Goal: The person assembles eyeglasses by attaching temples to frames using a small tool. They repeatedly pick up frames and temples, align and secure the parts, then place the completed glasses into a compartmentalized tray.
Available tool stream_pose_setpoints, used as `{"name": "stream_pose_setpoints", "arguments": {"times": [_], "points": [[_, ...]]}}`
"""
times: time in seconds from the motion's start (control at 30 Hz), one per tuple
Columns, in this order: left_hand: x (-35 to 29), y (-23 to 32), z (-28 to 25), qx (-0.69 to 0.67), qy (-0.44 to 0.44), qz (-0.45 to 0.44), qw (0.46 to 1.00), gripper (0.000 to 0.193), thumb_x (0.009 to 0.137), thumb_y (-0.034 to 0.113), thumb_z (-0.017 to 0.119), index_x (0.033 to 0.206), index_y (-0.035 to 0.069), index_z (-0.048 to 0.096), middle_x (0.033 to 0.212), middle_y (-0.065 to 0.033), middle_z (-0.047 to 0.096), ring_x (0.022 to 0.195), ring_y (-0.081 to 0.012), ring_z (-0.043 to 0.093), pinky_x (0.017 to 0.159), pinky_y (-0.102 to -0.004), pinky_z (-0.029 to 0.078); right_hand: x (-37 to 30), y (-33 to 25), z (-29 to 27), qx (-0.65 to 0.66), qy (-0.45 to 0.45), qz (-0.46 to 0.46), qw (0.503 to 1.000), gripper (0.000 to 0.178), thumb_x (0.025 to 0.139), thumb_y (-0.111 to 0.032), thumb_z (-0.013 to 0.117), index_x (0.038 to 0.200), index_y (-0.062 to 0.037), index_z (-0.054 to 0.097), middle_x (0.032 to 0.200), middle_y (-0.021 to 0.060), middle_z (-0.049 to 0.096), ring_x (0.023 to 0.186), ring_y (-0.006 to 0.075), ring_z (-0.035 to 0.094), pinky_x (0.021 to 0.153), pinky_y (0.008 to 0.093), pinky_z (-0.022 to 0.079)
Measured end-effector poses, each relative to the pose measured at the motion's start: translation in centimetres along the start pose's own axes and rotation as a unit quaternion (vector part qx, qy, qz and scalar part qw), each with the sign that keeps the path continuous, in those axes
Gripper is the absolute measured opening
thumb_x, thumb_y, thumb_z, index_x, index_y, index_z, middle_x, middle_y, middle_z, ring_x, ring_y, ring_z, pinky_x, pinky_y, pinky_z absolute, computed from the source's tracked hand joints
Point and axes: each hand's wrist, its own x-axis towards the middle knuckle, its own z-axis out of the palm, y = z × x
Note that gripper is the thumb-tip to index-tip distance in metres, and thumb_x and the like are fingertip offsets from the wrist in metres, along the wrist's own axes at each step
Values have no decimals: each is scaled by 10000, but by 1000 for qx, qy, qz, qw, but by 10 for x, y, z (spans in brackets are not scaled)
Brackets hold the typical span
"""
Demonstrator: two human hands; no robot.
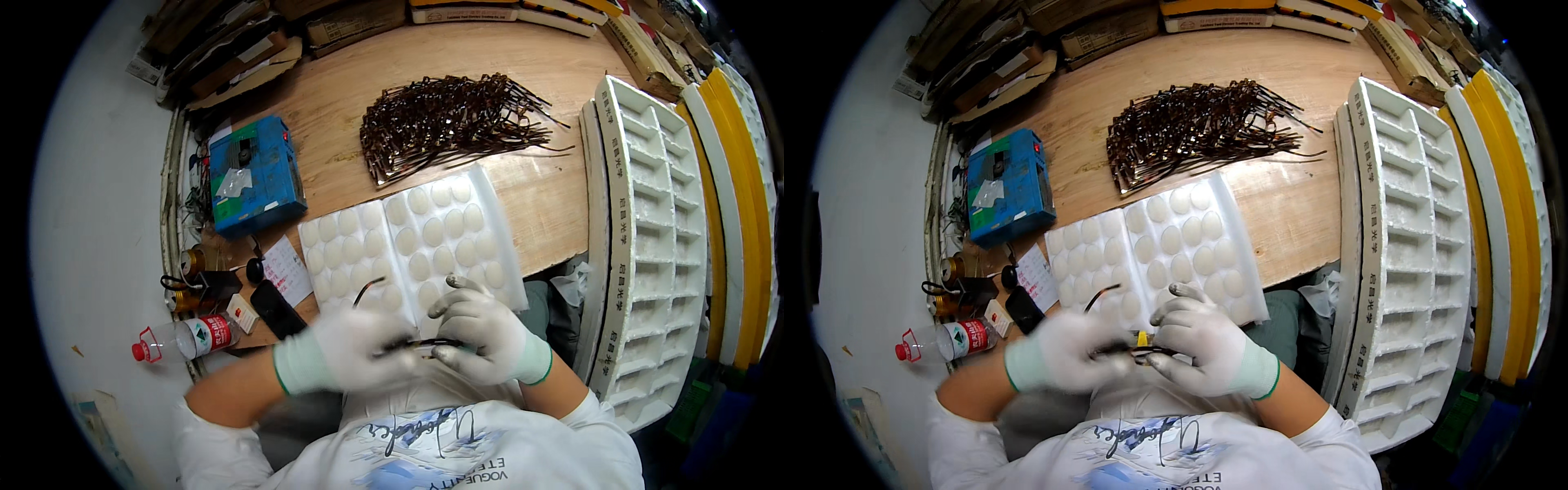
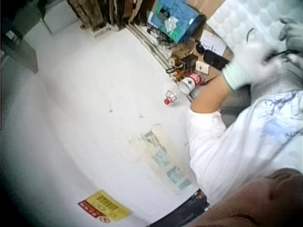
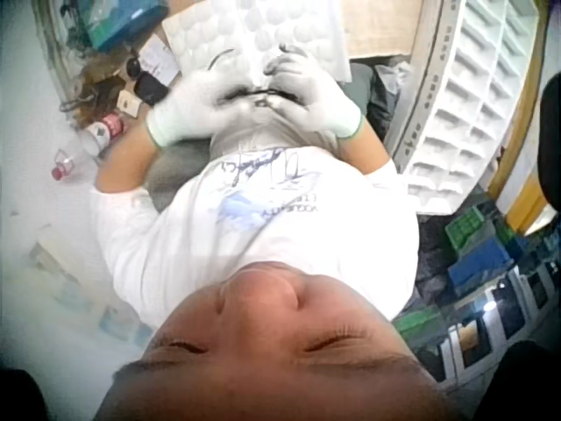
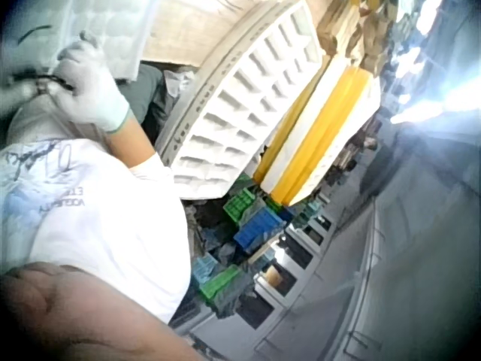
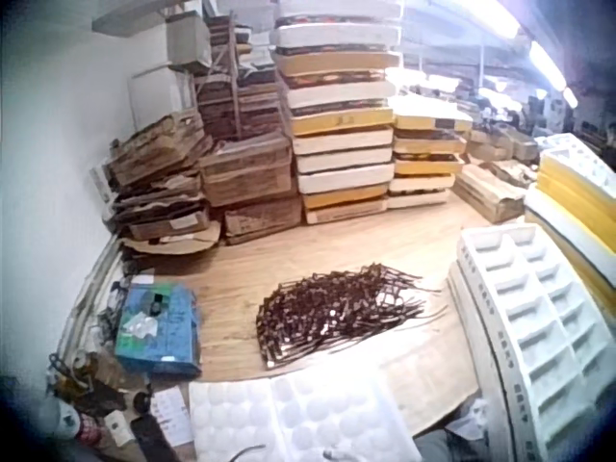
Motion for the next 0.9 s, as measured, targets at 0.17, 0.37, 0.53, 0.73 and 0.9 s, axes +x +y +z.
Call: {"name": "stream_pose_setpoints", "arguments": {"times": [0.17, 0.37, 0.53, 0.73, 0.9], "points": [[90, -104, -11, 230, 184, -144, 945, 320, 950, 320, 620, 1088, 44, 705, 976, -185, 683, 914, -333, 693, 805, -456, 559, -4, -1, -15, 14, 94, 78, 992, 78, 811, -70, 671, 864, -17, 691, 753, 127, 622, 744, 324, 597, 992, 485, 456], [133, -142, 23, 255, 168, -299, 904, 402, 921, 372, 648, 1140, 34, 649, 1151, -221, 624, 1064, -397, 648, 912, -491, 540, -14, 1, -31, 104, 167, 164, 967, 139, 855, -32, 607, 944, 45, 681, 803, 121, 654, 708, 192, 601, 915, 400, 504], [122, -140, 28, 150, 319, -218, 910, 322, 889, 250, 634, 1114, 24, 680, 1078, -228, 671, 999, -407, 663, 908, -479, 536, -6, 11, -26, 367, 274, 228, 860, 298, 983, -71, 515, 1208, 97, 614, 924, 121, 701, 810, 155, 640, 761, 278, 508], [52, -65, 46, -267, 349, -65, 896, 200, 919, 129, 701, 1053, -7, 642, 890, -88, 685, 786, -166, 649, 725, -306, 542, -6, -4, -3, 282, 193, 194, 920, 743, 849, 70, 480, 1555, -30, 271, 1259, 205, 603, 924, 210, 670, 789, 304, 538], [18, -33, 67, -424, 309, -39, 850, 235, 909, 53, 721, 1097, -18, 597, 994, -93, 682, 912, -120, 647, 827, -287, 542, -5, -4, 38, 88, 70, 187, 976, 622, 885, 9, 555, 1477, -12, 365, 930, 117, 659, 765, 155, 618, 717, 311, 529]]}}
